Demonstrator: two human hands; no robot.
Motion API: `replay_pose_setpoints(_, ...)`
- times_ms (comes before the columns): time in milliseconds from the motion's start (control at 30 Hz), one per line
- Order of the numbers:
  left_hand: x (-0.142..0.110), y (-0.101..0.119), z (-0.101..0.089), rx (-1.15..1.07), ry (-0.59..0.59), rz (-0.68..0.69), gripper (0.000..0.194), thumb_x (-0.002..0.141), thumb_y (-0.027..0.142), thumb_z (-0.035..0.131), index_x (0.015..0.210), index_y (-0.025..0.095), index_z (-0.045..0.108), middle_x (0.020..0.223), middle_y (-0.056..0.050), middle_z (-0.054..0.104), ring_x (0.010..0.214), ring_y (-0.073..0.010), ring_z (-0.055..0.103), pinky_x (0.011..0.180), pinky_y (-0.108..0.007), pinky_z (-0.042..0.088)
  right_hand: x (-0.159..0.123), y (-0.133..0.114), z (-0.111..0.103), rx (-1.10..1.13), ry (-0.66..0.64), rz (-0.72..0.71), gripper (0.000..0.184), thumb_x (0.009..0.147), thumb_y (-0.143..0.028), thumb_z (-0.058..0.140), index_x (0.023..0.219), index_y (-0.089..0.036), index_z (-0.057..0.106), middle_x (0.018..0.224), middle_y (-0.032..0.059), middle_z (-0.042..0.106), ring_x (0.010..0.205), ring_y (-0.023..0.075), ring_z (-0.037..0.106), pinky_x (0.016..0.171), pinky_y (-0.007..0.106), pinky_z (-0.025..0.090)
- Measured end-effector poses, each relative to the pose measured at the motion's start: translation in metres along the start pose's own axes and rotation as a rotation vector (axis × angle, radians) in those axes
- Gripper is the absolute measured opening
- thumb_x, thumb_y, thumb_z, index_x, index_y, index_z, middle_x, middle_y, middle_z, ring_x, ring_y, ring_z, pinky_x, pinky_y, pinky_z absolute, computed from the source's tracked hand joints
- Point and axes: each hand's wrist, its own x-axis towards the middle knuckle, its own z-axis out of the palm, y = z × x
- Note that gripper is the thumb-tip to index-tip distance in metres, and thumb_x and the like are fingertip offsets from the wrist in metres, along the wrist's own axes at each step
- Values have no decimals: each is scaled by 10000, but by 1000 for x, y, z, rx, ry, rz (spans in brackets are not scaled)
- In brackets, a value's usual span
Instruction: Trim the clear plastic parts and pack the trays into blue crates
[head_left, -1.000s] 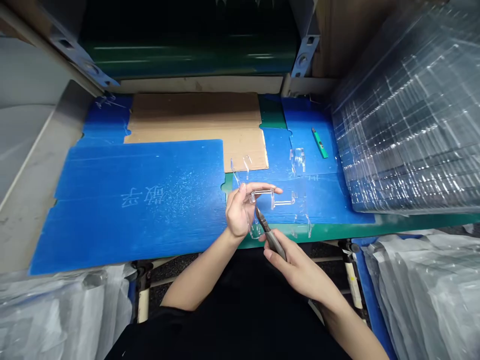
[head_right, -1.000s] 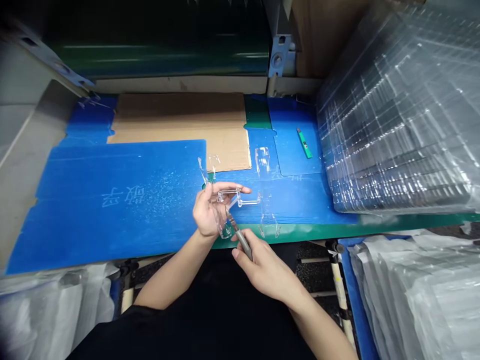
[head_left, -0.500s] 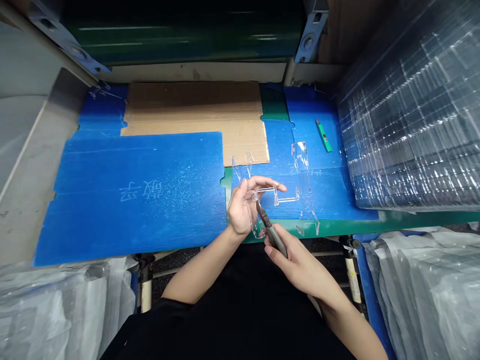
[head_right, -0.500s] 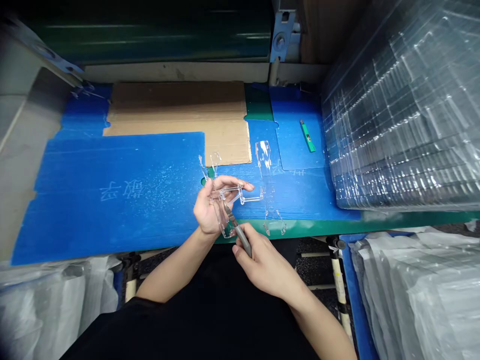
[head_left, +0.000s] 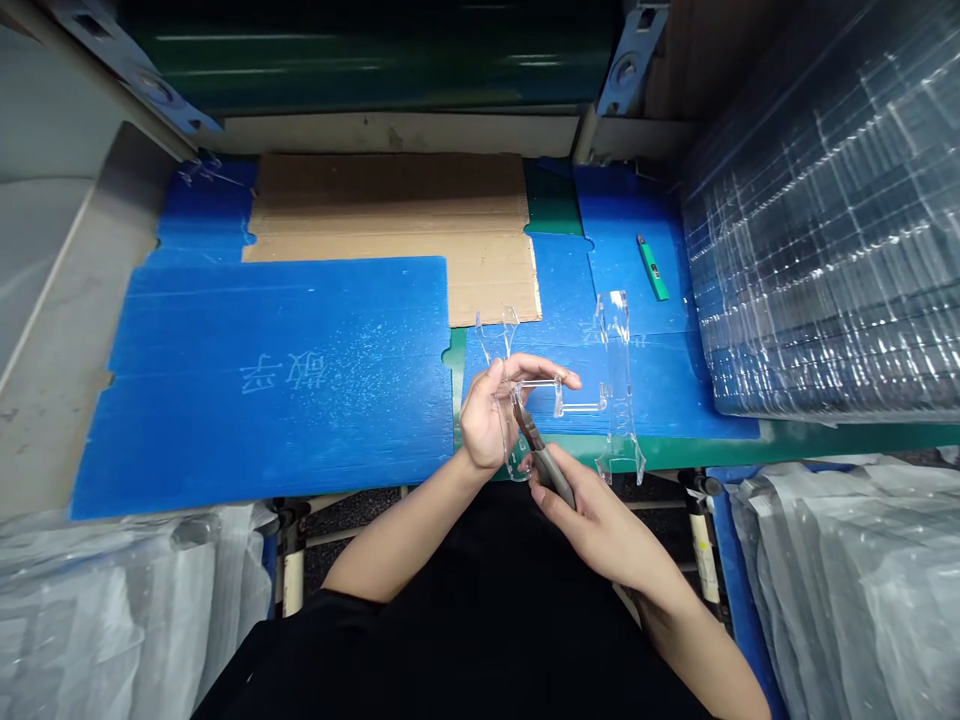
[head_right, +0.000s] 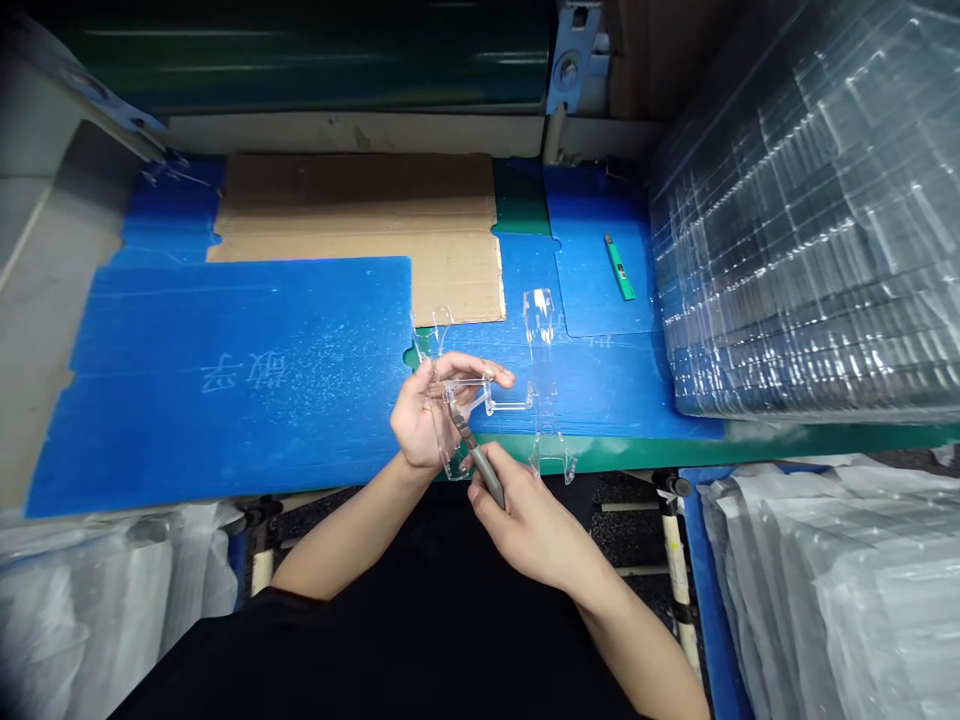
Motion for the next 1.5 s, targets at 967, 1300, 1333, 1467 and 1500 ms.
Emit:
replay_pose_setpoints(967, 97, 15, -59, 1602, 115, -188, 344, 890, 468, 825, 1066, 193, 719, 826, -80, 736, 779, -262, 663, 688, -309, 424, -21, 98, 10, 793, -94, 105, 460, 982, -594, 754, 931, -219, 491, 719, -80, 395, 576, 73, 304, 504, 209, 272)
replay_pose_setpoints(1300, 167, -77, 103, 1679, -1568, -196, 168, 676, 76, 816, 699, 235, 766, 711, -54, 729, 767, -269, 683, 779, -391, 437, -54, 108, 5, 537, -114, 130, 222, 1066, -396, 660, 1023, -200, 563, 847, -29, 460, 723, 121, 434, 682, 265, 407)
replay_pose_setpoints(1333, 170, -75, 105, 1701, -1558, -208, 169, 678, 83, 812, 638, 227, 734, 678, -58, 709, 757, -270, 676, 784, -395, 438, -55, 107, 4, 523, -105, 132, 212, 1077, -398, 642, 1041, -205, 561, 851, -30, 455, 729, 123, 429, 687, 267, 402)
replay_pose_setpoints(1467, 176, -23, 75, 1594, -1308, -191, 245, 737, 182, 871, 603, 212, 668, 561, -25, 613, 634, -222, 614, 706, -347, 427, -54, 97, -3, 506, -55, 76, 204, 1085, -412, 617, 1072, -216, 560, 835, -33, 460, 727, 133, 418, 686, 278, 381)
replay_pose_setpoints(1500, 173, -7, 62, 1527, -1212, -196, 267, 795, 238, 863, 624, 205, 661, 554, -19, 611, 591, -197, 596, 672, -326, 425, -51, 94, -6, 495, -19, 47, 201, 1085, -413, 613, 1085, -218, 563, 837, -33, 468, 732, 135, 421, 692, 282, 382)
